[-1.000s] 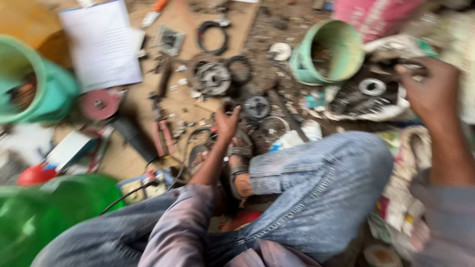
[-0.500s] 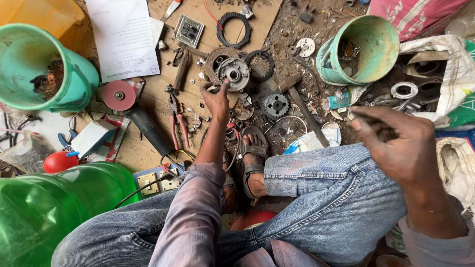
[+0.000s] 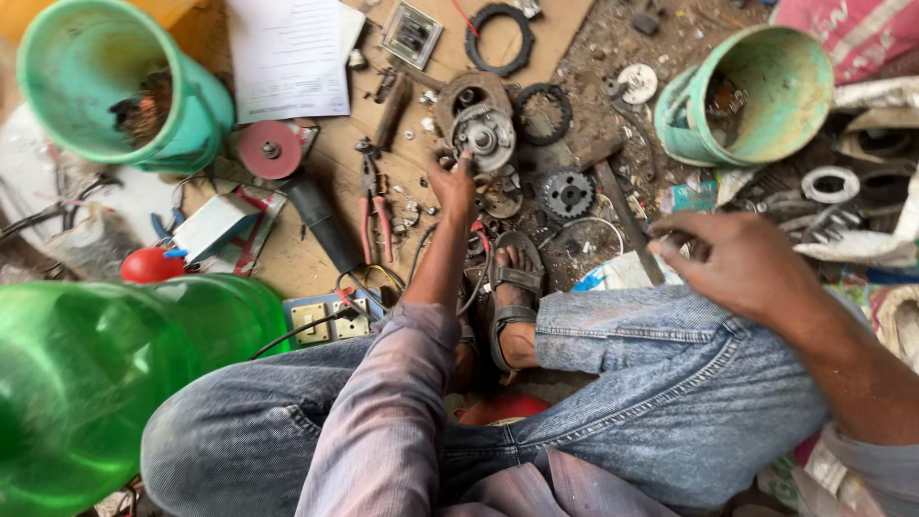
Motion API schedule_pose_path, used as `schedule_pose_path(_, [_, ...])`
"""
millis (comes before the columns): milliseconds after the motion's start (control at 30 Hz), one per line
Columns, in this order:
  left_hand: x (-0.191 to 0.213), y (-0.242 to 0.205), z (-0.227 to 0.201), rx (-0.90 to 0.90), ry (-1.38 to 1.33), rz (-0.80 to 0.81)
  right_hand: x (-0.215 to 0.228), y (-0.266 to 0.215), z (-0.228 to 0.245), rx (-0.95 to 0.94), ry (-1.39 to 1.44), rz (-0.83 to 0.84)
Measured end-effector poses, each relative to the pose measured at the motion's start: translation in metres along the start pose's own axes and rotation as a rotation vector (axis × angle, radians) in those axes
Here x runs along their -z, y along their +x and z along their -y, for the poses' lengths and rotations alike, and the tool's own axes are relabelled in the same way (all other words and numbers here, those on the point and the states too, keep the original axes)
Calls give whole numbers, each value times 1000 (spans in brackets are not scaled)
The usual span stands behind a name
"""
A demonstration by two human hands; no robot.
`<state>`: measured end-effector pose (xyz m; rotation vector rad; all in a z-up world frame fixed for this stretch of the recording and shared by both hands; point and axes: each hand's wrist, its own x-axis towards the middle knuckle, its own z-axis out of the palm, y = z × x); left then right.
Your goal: The person sits on the floor and uses an angle grinder to cut and grind a metal mechanical part, then uses a hammer to tap and adjust components within the part. The person handles the part repeatedly, rotating it to access different areas.
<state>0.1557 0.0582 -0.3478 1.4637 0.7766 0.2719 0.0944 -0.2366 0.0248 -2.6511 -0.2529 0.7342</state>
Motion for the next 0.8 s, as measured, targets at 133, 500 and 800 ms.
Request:
schedule_pose_path(133, [21, -3, -58, 413, -270, -47, -47, 36, -5, 140, -256, 385])
schedule_pose_path(500, [203, -82, -277, -891, 986, 30, -338, 273, 141, 360, 171, 354])
schedule_pose_path(800, [273, -123, -322, 126, -369, -44, -402, 248, 206, 69, 403, -78])
